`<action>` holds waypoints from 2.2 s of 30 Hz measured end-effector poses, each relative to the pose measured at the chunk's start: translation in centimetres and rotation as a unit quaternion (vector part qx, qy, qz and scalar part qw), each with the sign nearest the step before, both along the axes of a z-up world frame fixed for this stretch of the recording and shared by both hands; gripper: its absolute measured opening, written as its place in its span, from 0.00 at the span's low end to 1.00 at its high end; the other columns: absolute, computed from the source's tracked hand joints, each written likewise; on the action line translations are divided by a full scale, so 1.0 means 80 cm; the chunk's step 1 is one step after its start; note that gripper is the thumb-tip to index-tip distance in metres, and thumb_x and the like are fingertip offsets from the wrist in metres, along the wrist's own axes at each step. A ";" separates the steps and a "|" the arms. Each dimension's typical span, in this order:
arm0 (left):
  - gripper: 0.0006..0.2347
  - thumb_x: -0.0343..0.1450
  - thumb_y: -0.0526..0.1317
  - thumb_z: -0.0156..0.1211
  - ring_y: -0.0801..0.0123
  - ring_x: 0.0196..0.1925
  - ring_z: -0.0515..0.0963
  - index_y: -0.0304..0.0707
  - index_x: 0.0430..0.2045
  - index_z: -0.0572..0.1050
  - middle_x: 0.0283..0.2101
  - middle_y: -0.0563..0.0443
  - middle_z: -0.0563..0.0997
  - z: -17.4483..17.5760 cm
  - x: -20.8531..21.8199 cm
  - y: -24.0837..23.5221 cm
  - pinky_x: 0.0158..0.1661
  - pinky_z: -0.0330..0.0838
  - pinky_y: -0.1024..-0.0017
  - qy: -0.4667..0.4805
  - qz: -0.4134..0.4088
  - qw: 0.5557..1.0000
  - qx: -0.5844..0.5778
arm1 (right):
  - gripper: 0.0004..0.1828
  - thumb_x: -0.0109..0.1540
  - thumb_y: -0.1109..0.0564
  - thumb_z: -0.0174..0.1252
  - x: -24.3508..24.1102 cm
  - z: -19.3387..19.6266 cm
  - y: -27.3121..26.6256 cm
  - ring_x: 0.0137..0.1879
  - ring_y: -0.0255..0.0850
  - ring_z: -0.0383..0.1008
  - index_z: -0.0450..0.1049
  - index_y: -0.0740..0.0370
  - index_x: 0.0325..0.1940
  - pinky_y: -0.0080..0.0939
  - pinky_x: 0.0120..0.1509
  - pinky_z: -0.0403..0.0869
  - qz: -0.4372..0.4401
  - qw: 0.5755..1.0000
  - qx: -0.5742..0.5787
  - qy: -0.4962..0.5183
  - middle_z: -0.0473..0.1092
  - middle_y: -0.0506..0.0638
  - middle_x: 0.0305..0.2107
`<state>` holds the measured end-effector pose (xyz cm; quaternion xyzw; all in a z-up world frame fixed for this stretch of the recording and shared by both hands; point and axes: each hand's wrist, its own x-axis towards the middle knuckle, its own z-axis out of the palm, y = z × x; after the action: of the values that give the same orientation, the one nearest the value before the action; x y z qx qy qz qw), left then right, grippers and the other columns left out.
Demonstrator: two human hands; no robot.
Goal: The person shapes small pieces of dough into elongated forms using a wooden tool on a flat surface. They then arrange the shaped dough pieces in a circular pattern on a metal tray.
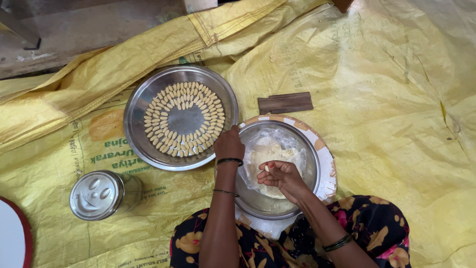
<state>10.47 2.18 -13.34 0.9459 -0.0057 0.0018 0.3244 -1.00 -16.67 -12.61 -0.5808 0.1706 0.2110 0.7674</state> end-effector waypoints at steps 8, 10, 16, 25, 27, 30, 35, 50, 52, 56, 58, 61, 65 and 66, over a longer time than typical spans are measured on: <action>0.13 0.65 0.31 0.61 0.49 0.39 0.85 0.42 0.43 0.80 0.33 0.41 0.85 0.010 0.000 0.005 0.41 0.77 0.55 0.033 -0.007 0.998 -0.048 | 0.09 0.60 0.59 0.67 0.002 -0.028 -0.003 0.30 0.38 0.79 0.79 0.69 0.38 0.33 0.34 0.76 0.011 0.997 -0.025 -0.066 0.78 0.55 0.27; 0.14 0.65 0.31 0.61 0.49 0.39 0.85 0.43 0.44 0.80 0.34 0.42 0.85 0.011 0.001 0.005 0.42 0.77 0.55 0.042 -0.009 0.998 -0.054 | 0.08 0.60 0.61 0.67 0.005 -0.026 -0.001 0.30 0.38 0.79 0.79 0.69 0.38 0.33 0.35 0.76 -0.004 0.998 -0.027 -0.062 0.78 0.55 0.27; 0.13 0.66 0.32 0.61 0.47 0.41 0.84 0.42 0.45 0.80 0.37 0.38 0.84 0.014 0.003 0.005 0.43 0.77 0.54 0.044 -0.013 0.998 -0.041 | 0.13 0.62 0.57 0.61 0.009 -0.006 0.003 0.36 0.41 0.83 0.79 0.72 0.44 0.35 0.42 0.80 -0.040 0.998 0.044 -0.001 0.79 0.58 0.31; 0.14 0.66 0.32 0.60 0.47 0.40 0.84 0.43 0.45 0.80 0.36 0.38 0.84 0.017 0.001 0.002 0.43 0.76 0.53 0.027 -0.014 0.998 -0.050 | 0.16 0.66 0.53 0.59 0.004 -0.019 0.003 0.34 0.38 0.79 0.78 0.71 0.44 0.35 0.41 0.77 0.022 0.998 -0.003 -0.059 0.77 0.54 0.31; 0.12 0.67 0.34 0.61 0.47 0.40 0.84 0.42 0.45 0.80 0.36 0.38 0.84 0.018 0.000 0.002 0.43 0.76 0.53 0.029 -0.013 0.998 -0.056 | 0.16 0.68 0.51 0.60 0.003 -0.024 0.004 0.31 0.39 0.77 0.78 0.70 0.43 0.34 0.37 0.74 0.028 0.997 -0.021 -0.068 0.76 0.53 0.28; 0.12 0.68 0.37 0.63 0.46 0.41 0.84 0.42 0.45 0.79 0.36 0.38 0.84 0.019 -0.001 0.002 0.43 0.76 0.53 0.027 -0.014 0.998 -0.058 | 0.20 0.68 0.48 0.61 0.005 -0.022 0.009 0.30 0.39 0.76 0.78 0.71 0.40 0.35 0.35 0.73 0.028 0.997 -0.061 -0.041 0.75 0.54 0.25; 0.12 0.68 0.39 0.65 0.47 0.43 0.83 0.39 0.45 0.78 0.40 0.38 0.84 0.018 0.000 0.002 0.44 0.75 0.53 0.010 -0.024 0.997 -0.068 | 0.18 0.64 0.50 0.59 0.007 -0.006 0.015 0.33 0.38 0.80 0.79 0.70 0.42 0.34 0.39 0.77 0.033 0.998 -0.052 -0.026 0.78 0.53 0.29; 0.06 0.69 0.38 0.65 0.70 0.26 0.82 0.35 0.28 0.81 0.25 0.49 0.83 0.061 -0.024 0.001 0.30 0.73 0.71 -0.012 -0.127 0.925 -0.358 | 0.14 0.67 0.62 0.53 0.014 0.020 0.013 0.43 0.40 0.83 0.75 0.72 0.54 0.38 0.53 0.81 -0.025 0.993 -0.083 -0.076 0.80 0.58 0.38; 0.08 0.69 0.40 0.66 0.70 0.22 0.77 0.34 0.25 0.82 0.21 0.48 0.82 0.065 -0.024 0.000 0.26 0.69 0.72 0.018 -0.168 0.921 -0.351 | 0.15 0.64 0.65 0.56 0.012 0.022 0.011 0.45 0.40 0.83 0.75 0.72 0.55 0.39 0.54 0.81 -0.034 0.990 -0.093 -0.100 0.80 0.58 0.41; 0.12 0.68 0.45 0.67 0.71 0.21 0.78 0.35 0.21 0.83 0.19 0.49 0.81 0.067 -0.028 0.001 0.26 0.68 0.73 0.114 -0.197 0.937 -0.263 | 0.15 0.63 0.64 0.61 0.013 0.019 0.005 0.43 0.38 0.81 0.78 0.71 0.54 0.37 0.53 0.80 -0.075 0.975 -0.140 -0.155 0.80 0.56 0.41; 0.13 0.66 0.47 0.69 0.73 0.21 0.80 0.35 0.20 0.84 0.19 0.50 0.82 0.062 -0.029 0.001 0.26 0.70 0.74 0.140 -0.207 0.939 -0.237 | 0.14 0.63 0.63 0.62 0.011 0.017 0.003 0.41 0.37 0.80 0.79 0.69 0.53 0.36 0.51 0.80 -0.093 0.969 -0.162 -0.161 0.80 0.54 0.39; 0.13 0.68 0.47 0.67 0.77 0.23 0.83 0.34 0.21 0.84 0.20 0.52 0.84 0.051 -0.024 -0.005 0.27 0.74 0.77 0.210 -0.244 0.898 -0.300 | 0.14 0.62 0.61 0.64 0.010 0.020 0.001 0.40 0.35 0.80 0.81 0.67 0.51 0.36 0.50 0.80 -0.107 0.966 -0.178 -0.154 0.81 0.53 0.37; 0.14 0.71 0.45 0.65 0.75 0.23 0.83 0.31 0.24 0.84 0.23 0.50 0.84 0.028 -0.019 -0.011 0.28 0.77 0.77 0.264 -0.265 0.849 -0.373 | 0.13 0.62 0.61 0.64 0.010 0.028 0.002 0.41 0.35 0.80 0.82 0.68 0.50 0.36 0.50 0.80 -0.101 0.956 -0.211 -0.179 0.81 0.52 0.36; 0.13 0.71 0.45 0.64 0.76 0.24 0.83 0.31 0.25 0.84 0.23 0.50 0.85 0.023 -0.019 -0.013 0.29 0.77 0.77 0.282 -0.266 0.834 -0.394 | 0.13 0.63 0.60 0.63 0.010 0.031 0.002 0.41 0.35 0.80 0.82 0.67 0.50 0.36 0.50 0.80 -0.094 0.953 -0.220 -0.188 0.81 0.52 0.35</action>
<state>8.92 1.15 -11.52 0.6597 -0.1646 -0.3491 0.6448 -0.19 -16.49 -10.11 -0.7456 0.1192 -0.0175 0.6554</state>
